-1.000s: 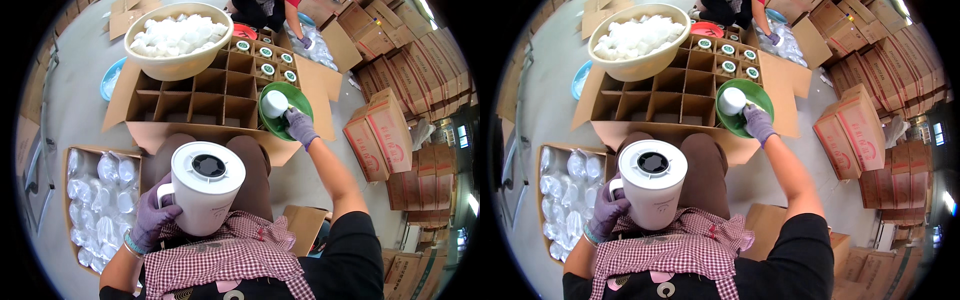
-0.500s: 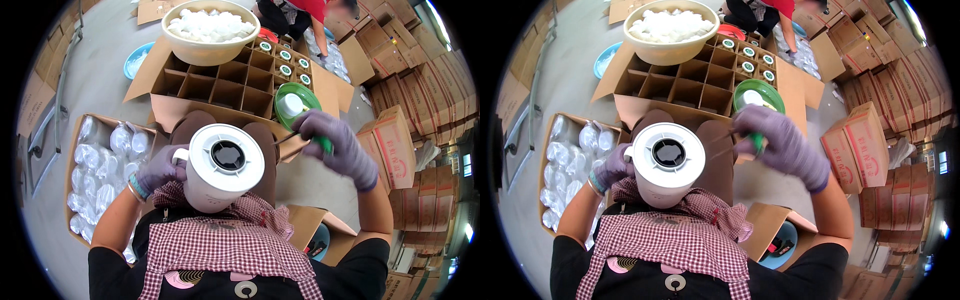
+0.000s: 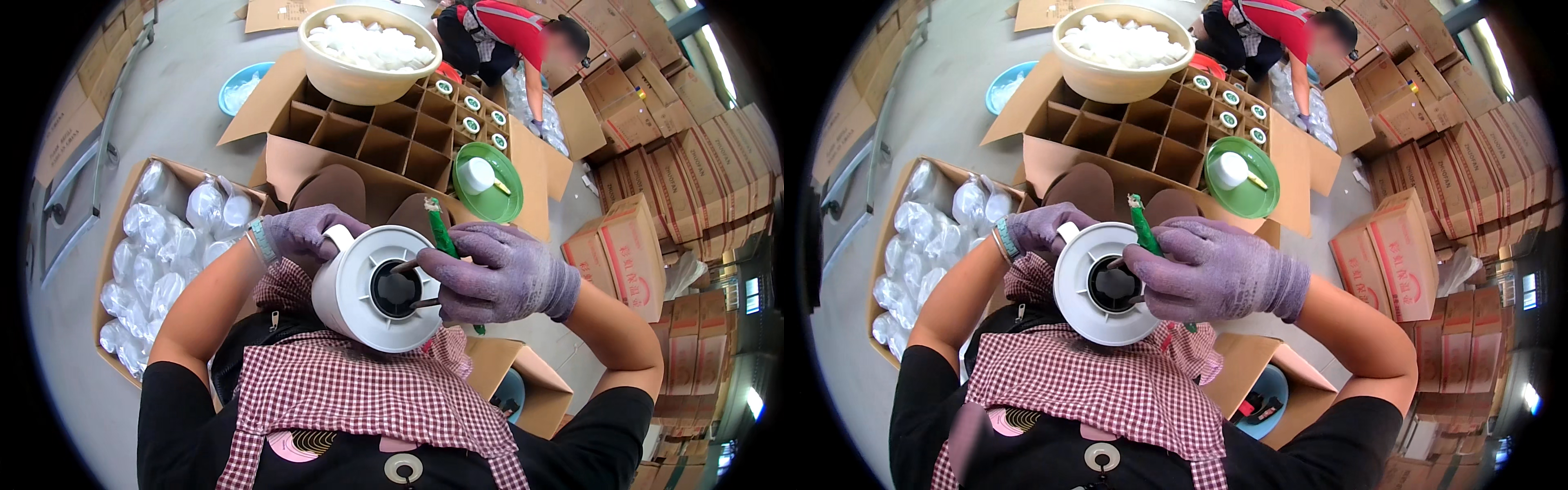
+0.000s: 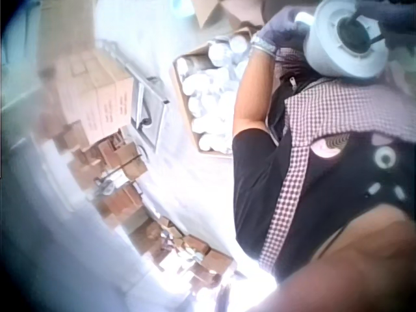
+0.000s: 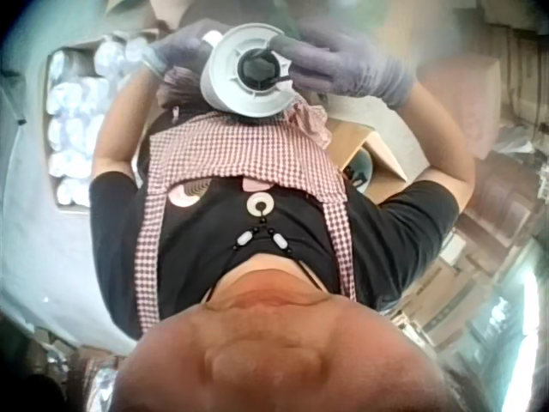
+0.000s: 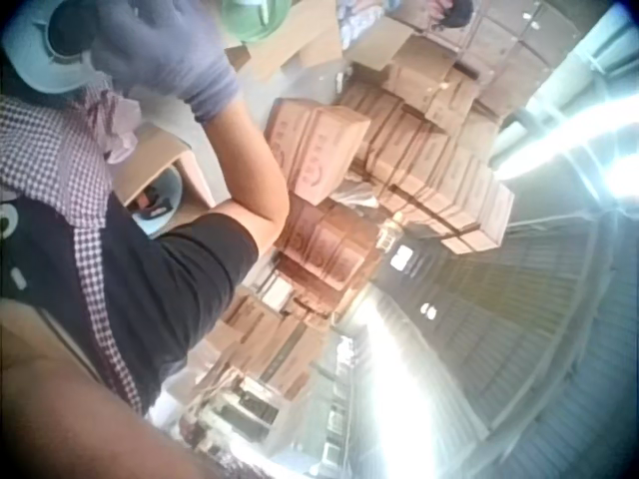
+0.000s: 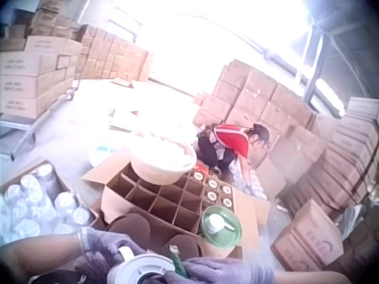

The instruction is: The person sits on the floor in a warehouse and repeatedly packs white thermos flasks into plastic bags. They pick up a flask, insert a green circular seal into the opening, place a white lid on top, and then slide the flask into a clear plastic bag. The packed flasks are placed into a cardboard box.

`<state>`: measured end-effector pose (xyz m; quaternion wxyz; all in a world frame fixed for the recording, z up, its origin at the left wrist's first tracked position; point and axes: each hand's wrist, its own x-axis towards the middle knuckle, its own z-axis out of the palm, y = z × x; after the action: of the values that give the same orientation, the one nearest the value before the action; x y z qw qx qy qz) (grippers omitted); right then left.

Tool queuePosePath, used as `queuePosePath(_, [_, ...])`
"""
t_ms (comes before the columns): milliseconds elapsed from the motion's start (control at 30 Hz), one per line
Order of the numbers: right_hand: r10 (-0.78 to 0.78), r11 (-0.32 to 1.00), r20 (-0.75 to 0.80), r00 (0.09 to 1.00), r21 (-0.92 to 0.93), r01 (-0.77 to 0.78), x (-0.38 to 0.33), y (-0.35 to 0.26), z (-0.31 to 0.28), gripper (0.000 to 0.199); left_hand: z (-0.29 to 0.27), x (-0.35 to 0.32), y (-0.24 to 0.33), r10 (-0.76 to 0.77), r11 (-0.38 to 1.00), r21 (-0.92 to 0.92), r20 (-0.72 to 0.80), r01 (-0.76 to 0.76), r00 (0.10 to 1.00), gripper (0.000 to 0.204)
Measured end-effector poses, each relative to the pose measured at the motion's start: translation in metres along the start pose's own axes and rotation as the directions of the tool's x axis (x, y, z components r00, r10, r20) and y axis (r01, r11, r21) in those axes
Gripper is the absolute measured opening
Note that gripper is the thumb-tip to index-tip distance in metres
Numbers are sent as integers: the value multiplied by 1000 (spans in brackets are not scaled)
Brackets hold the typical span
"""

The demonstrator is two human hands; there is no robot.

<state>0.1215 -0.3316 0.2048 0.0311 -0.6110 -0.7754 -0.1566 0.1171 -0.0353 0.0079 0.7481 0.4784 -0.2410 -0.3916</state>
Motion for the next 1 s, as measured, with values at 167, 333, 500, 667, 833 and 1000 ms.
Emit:
queuePosePath(167, [227,973,187,956,-12,-228,7,-18,2,25,19,2,9,36,984,175,-105,-17,994,84])
queuePosePath(333, [776,564,353,523,-15,-826,-14,-8,27,46,87,-11,-15,260,835,542,-541,95,800,81])
queuePosePath(500, [851,392,336,403,103,-914,-37,-2,54,34,139,-22,-26,344,668,704,-579,240,739,90])
queuePosePath(667, [955,203,56,290,588,-783,-70,24,73,33,119,-20,-12,265,882,461,-663,103,701,81])
queuePosePath(833, [931,-236,-269,-245,65,-970,-239,93,152,45,104,-8,14,175,984,147,-705,-100,687,57])
queuePosePath(1000, [992,-45,-114,-59,125,-991,-291,106,218,43,80,3,-30,270,956,110,-687,-271,675,58])
